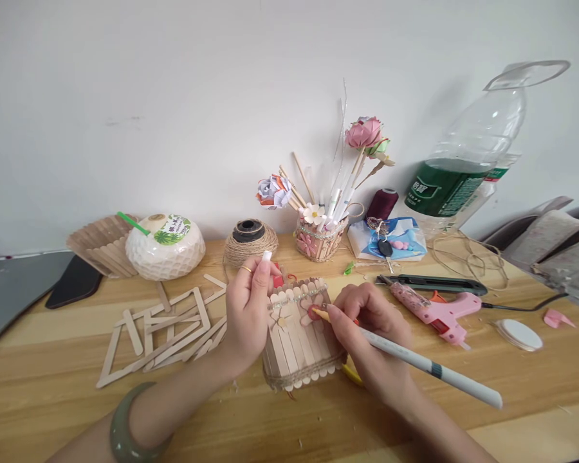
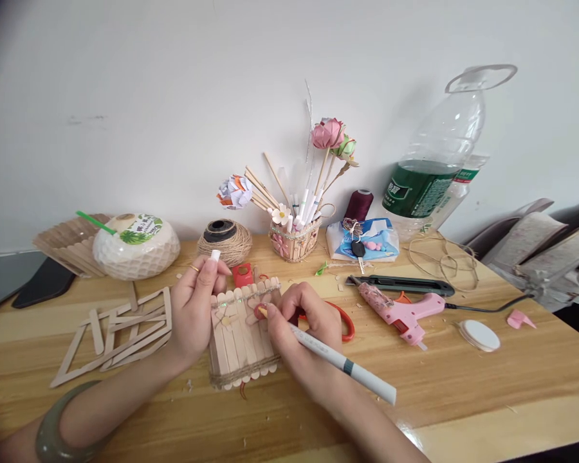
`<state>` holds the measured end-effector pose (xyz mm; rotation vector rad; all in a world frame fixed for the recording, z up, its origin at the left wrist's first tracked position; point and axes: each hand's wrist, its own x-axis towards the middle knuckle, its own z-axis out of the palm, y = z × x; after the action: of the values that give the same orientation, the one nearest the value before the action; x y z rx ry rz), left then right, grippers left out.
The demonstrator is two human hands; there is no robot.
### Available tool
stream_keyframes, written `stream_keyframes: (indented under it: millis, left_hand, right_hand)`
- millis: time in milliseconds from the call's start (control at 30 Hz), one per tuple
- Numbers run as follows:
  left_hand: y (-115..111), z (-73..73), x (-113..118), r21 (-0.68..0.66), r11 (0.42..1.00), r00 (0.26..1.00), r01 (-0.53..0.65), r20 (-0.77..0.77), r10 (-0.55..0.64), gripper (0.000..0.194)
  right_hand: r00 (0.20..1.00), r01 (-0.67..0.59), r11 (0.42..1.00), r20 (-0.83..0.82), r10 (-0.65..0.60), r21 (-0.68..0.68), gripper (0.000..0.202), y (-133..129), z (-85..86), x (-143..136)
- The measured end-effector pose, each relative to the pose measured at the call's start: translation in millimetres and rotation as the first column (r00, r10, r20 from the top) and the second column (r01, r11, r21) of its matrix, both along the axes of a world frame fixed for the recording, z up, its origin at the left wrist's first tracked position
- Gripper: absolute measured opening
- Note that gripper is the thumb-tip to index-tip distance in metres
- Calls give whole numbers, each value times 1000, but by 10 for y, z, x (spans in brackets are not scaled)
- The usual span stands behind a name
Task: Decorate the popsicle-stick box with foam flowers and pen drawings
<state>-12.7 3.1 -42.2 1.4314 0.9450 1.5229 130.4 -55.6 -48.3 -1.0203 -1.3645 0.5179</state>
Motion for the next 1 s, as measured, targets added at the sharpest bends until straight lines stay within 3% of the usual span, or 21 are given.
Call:
stream_keyframes:
  millis: [567, 1000]
  left_hand:
    - [-1, -11, -5, 9, 1000, 1000, -3, -19, 3, 34]
    - [4, 9, 7, -10, 1000, 1000, -4, -6, 4, 36]
  right_hand:
    - [1000, 10, 1000, 6, -10, 17, 28, -4, -1, 6]
    - [998, -53, 998, 30, 52, 19, 28, 4, 6, -3]
